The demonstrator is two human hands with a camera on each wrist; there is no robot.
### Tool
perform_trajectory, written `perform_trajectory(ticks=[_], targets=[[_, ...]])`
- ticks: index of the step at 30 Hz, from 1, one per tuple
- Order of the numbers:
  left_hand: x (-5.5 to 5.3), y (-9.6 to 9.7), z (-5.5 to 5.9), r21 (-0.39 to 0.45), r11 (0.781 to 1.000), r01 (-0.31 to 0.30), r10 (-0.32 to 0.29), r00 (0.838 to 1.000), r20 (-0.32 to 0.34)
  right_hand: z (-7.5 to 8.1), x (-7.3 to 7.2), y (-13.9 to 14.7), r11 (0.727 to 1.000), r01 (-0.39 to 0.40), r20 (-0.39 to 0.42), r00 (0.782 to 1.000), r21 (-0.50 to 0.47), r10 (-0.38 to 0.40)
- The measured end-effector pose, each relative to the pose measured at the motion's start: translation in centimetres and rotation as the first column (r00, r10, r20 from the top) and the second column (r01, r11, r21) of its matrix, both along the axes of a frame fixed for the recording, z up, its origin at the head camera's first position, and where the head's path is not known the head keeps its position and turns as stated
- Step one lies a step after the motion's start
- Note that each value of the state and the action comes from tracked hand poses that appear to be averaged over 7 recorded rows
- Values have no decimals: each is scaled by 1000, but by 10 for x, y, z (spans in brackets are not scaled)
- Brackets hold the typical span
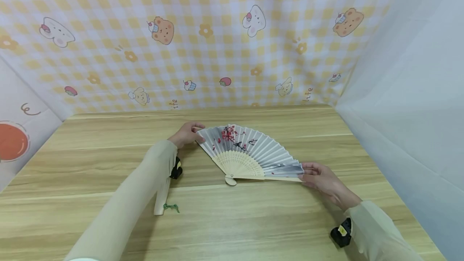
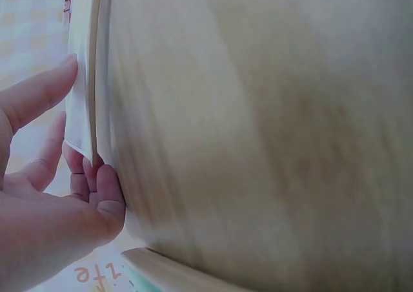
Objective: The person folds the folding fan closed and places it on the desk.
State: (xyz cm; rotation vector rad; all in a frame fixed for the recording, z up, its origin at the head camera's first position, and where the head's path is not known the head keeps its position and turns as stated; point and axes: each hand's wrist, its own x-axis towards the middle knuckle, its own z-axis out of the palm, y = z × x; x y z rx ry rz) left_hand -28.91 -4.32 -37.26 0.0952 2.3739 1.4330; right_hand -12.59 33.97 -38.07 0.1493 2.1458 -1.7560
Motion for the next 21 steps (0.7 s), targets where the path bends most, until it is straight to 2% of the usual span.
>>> perform_trajectory(ticks=[7,12,15,21], targets=[[2,-5,3,-53,998,45,-45,999,-13,-1,2,3,1000,-18,-21,1000,-22,17],[4,-8,5,-68,995,66,-68,997,-32,3,6,3,998,1,-14,1000,-66,-2],[7,-9,7,-46,997,63,-63,998,-13,5,9,4,996,1,-18,1000,-92,-3],[14,-11,12,52,997,62,-65,996,57,9,12,1,991,12,-34,999,-135,-17]])
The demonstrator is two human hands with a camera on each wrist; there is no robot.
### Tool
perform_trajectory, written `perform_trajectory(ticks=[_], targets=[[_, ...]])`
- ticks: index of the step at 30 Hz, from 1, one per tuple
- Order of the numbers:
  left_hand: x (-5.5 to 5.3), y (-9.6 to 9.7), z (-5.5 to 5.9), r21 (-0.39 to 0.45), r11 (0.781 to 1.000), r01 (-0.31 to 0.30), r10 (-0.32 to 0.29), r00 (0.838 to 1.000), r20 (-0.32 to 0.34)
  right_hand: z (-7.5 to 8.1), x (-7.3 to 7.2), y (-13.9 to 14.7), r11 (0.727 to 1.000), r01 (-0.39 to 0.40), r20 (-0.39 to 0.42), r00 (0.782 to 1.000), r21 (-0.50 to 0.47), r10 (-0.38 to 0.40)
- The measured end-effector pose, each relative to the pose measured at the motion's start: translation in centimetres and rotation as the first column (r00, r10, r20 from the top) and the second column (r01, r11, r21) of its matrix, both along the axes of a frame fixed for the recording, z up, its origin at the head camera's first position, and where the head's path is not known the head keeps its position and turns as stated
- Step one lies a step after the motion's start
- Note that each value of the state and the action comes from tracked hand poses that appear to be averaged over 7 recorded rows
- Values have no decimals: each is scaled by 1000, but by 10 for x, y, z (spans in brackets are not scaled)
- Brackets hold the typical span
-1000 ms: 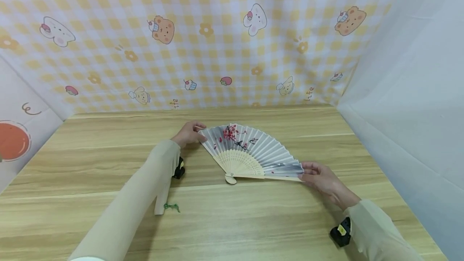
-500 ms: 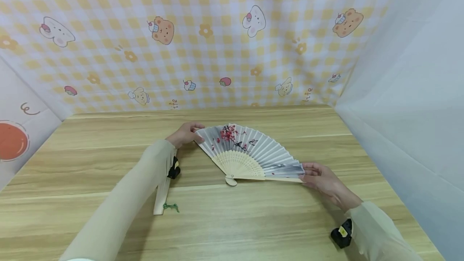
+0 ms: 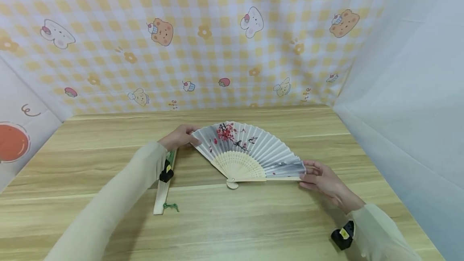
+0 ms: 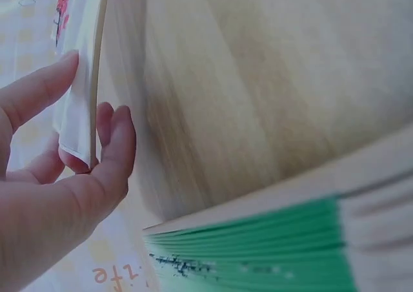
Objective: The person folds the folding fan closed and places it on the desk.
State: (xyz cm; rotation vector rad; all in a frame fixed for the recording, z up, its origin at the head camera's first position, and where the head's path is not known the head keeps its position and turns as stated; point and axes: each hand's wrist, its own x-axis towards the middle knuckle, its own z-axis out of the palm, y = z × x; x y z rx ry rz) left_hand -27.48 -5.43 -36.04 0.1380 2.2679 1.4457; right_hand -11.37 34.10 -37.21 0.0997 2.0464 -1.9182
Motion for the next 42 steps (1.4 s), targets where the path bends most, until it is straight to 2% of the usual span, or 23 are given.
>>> perform_trajectory(ticks=[5,12,22,26,35,42], targets=[[6,-4,3,45,999,23,-24,1000,16,0,2,-4,999,36,-11,999,-34,-37],[11,-8,4,52,998,25,-26,999,23,1,4,-8,993,63,-44,997,-97,-68],[14,-20,2,94,993,69,-75,996,55,4,7,-10,986,126,-55,990,-105,-132],[17,-23,3,95,992,88,-93,994,51,5,8,-10,976,166,-45,984,-139,-174],[27,-26,3,37,998,46,-45,999,-20,8,9,-12,935,237,-14,968,-266,-249],[38,-30,5,90,996,-4,9,999,-49,11,8,-12,908,252,-12,962,-334,-272]])
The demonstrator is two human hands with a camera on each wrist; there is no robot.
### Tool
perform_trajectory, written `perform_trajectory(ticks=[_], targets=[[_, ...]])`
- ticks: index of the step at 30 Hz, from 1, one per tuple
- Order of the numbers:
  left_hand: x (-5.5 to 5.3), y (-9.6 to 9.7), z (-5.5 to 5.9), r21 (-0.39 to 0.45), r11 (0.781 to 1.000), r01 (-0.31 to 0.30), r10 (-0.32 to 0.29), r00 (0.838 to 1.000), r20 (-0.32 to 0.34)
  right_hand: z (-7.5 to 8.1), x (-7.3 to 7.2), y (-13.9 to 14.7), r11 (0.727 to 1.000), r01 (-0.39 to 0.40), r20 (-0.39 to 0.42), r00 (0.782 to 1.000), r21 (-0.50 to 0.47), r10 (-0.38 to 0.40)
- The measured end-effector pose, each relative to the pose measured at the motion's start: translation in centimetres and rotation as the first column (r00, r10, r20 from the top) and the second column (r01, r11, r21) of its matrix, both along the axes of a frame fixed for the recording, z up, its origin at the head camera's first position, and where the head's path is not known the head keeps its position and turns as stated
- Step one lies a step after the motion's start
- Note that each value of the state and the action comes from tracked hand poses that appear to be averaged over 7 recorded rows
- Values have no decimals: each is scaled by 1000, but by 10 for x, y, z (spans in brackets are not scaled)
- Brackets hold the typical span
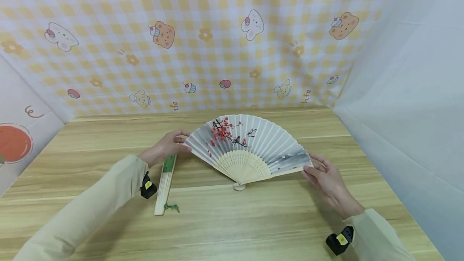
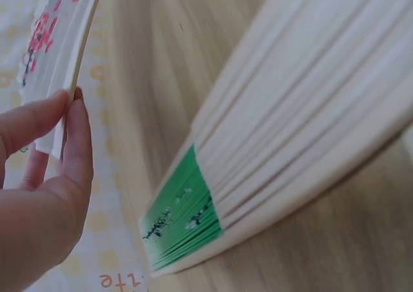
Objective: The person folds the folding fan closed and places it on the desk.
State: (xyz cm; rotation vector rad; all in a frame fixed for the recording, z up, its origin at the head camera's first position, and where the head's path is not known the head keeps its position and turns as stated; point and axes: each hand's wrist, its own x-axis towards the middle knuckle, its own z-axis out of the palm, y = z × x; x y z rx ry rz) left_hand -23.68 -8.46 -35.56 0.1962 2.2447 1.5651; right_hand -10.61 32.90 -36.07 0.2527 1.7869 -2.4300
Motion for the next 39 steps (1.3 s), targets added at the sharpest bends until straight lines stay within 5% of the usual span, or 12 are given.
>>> perform_trajectory(ticks=[10,19,24,31,39], targets=[[12,-7,7,172,977,-129,131,991,0,10,-8,-10,998,33,-66,997,-51,-36],[20,-11,13,254,935,-249,256,967,5,23,-20,-25,991,48,-113,992,-126,-62],[24,-12,19,334,890,-311,319,947,31,28,-28,-34,985,73,-136,986,-156,-95],[27,-7,19,426,832,-354,358,931,74,27,-31,-39,956,159,-76,980,-247,-183],[28,-5,19,491,751,-441,422,893,156,27,-35,-44,928,260,-21,961,-268,-276]])
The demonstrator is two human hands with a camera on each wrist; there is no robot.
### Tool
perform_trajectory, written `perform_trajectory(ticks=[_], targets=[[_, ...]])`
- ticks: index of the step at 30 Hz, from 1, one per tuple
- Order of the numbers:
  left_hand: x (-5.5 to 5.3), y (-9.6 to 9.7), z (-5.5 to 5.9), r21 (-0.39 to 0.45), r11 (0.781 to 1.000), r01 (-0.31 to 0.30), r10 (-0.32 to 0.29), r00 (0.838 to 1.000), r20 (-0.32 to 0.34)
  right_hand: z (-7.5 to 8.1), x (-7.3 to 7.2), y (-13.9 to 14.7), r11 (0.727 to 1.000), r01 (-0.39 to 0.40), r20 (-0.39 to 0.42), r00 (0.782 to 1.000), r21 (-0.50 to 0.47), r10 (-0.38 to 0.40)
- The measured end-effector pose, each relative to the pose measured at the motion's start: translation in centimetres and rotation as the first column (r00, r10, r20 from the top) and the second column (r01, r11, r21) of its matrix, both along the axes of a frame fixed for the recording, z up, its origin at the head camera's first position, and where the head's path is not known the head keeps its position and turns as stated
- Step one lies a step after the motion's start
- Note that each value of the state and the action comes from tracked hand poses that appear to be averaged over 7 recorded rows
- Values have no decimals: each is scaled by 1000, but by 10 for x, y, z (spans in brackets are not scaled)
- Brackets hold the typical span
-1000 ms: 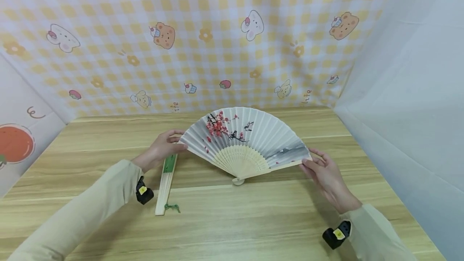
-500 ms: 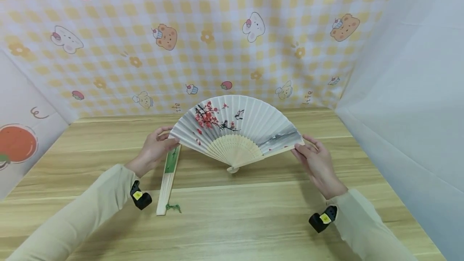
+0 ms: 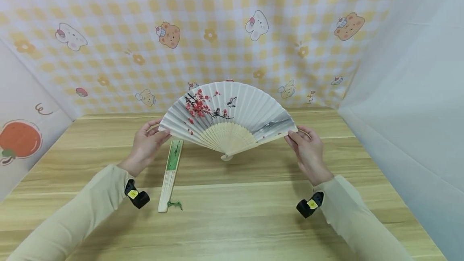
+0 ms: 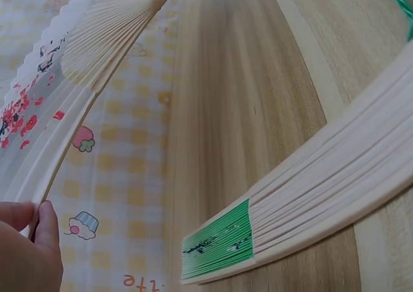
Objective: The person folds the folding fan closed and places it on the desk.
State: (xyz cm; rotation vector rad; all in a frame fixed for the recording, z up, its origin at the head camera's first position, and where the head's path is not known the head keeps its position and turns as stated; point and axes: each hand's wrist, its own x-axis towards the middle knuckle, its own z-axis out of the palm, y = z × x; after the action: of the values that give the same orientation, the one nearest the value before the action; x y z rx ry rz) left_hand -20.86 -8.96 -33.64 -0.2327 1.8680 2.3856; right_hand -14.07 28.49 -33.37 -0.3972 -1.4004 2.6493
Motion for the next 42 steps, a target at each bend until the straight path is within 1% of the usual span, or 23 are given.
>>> perform_trajectory(ticks=[4,7,10,14,20,23,24,25,29,30,31,32,36,39,42], targets=[[-1,-4,2,91,993,-71,71,997,-3,1,-8,-5,1000,11,-21,1000,-13,-11],[-2,-6,4,129,985,-111,113,994,-4,3,-13,-9,999,17,-28,999,-32,-18],[-2,-10,5,151,979,-135,138,990,-5,4,-18,-12,999,15,-32,999,-50,-17],[-1,-15,7,169,974,-151,155,988,-10,7,-23,-17,998,4,-35,999,-56,-6],[1,-23,10,215,965,-148,156,988,-20,9,-28,-21,1000,-19,-24,1000,-15,18],[1,-28,11,228,963,-143,152,988,-21,5,-33,-22,1000,-19,-32,999,9,19],[1,-29,11,224,964,-142,151,988,-24,-10,-43,-12,999,-33,-45,998,-15,33],[1,-30,11,217,966,-143,152,988,-25,-18,-47,-8,999,-36,-63,997,-22,34],[3,-32,9,173,975,-142,150,988,-35,-22,-51,-9,999,-42,-80,996,18,44],[3,-32,9,164,976,-143,150,988,-35,-21,-52,-10,999,-46,-84,995,12,47],[4,-32,9,158,977,-143,150,988,-36,-6,-43,-22,999,-34,-78,996,39,37],[4,-32,9,155,978,-142,149,988,-37,0,-41,-27,998,-36,-65,997,50,39],[5,-33,9,164,976,-142,151,988,-40,5,-43,-33,998,-50,-36,998,31,52],[6,-34,9,170,976,-136,145,989,-40,6,-44,-36,997,-55,-1,998,51,55],[7,-35,9,168,977,-128,137,990,-38,6,-44,-37,997,-61,10,998,55,60]])
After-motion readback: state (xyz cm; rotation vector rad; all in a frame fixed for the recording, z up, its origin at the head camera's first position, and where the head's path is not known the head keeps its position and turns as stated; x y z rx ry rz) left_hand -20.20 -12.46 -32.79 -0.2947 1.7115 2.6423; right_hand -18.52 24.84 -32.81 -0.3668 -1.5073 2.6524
